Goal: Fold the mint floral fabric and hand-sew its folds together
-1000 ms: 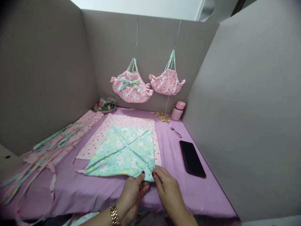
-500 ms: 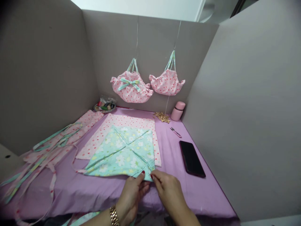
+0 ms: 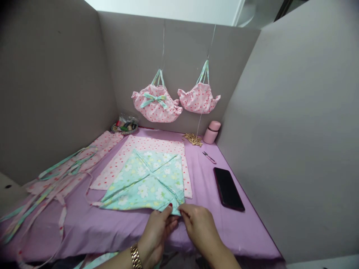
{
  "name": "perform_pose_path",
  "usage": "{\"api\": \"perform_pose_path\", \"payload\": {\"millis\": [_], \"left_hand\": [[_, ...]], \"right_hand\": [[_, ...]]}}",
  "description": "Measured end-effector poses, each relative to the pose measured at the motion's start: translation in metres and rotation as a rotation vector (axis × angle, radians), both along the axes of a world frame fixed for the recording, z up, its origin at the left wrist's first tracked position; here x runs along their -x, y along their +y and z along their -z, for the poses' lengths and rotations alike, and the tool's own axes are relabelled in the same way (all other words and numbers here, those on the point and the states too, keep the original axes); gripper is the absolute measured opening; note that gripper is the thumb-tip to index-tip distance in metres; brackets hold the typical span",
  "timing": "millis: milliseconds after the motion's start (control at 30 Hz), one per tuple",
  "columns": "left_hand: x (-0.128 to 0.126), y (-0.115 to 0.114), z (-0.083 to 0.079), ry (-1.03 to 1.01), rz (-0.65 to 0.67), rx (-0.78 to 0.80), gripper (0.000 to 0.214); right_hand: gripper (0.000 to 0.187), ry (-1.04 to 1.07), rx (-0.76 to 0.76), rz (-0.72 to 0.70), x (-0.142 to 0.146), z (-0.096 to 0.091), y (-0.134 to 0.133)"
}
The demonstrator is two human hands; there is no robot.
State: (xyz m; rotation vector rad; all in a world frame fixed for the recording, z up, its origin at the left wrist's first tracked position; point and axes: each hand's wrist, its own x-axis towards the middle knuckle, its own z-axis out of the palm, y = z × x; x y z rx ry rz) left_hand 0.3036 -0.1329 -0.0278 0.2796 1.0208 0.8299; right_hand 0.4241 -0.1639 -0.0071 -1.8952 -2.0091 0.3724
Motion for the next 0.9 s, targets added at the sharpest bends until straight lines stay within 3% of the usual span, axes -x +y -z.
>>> {"api": "perform_pose_path", "payload": {"millis": [633, 900], "left_hand": [[0.000, 0.005, 0.005, 0.006, 0.023, 0.005, 0.015], [0.000, 0.003, 0.008, -0.005, 0.020, -0.019, 0.013]], "right_hand": [[0.024, -0.200, 0.084, 0.004, 0.006, -0.007, 0.011], [0.025, -0.043, 0.063, 0.032, 0.009, -0.001, 0.011]]}}
